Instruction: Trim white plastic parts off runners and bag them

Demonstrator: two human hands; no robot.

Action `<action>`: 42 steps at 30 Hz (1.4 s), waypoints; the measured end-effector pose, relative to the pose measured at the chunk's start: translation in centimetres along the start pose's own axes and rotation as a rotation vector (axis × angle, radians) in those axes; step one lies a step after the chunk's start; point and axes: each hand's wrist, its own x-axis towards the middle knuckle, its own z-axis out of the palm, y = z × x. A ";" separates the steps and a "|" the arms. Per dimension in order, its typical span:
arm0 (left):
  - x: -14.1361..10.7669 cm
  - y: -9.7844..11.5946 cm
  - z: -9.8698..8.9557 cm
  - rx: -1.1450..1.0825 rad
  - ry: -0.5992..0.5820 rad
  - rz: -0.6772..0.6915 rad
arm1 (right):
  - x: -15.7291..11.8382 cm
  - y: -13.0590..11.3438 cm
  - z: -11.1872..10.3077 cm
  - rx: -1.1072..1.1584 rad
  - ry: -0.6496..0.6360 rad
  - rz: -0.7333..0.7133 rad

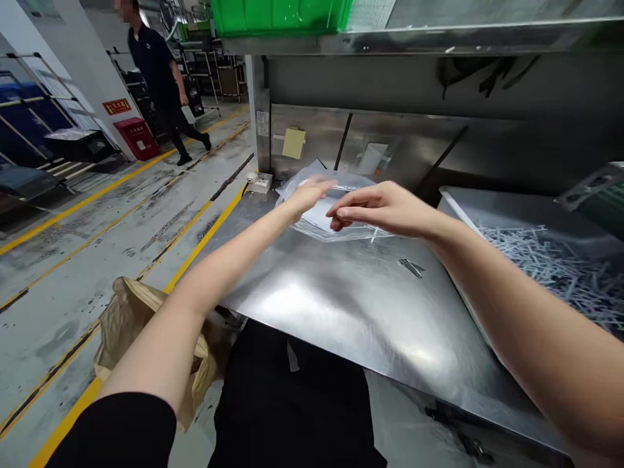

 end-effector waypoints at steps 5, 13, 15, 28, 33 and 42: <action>-3.3 -1.7 1.3 -0.040 -0.157 -0.042 | -2.3 1.5 -3.1 0.054 0.516 -0.087; -3.5 -0.2 2.2 -0.049 -0.178 0.057 | -2.6 11.2 -3.4 0.032 1.151 0.204; -3.2 0.8 2.1 -0.081 -0.158 0.098 | -3.6 13.0 -2.0 -0.129 1.041 0.341; -7.4 -1.7 2.7 -0.040 -0.321 0.119 | -2.9 15.1 0.0 -0.934 0.269 0.593; -12.3 -5.2 0.9 -0.009 -0.372 0.081 | -2.6 15.2 -0.1 -0.983 0.156 0.612; -16.9 -7.2 -0.7 0.203 -0.238 0.096 | -4.2 12.9 1.5 -0.972 -0.024 0.630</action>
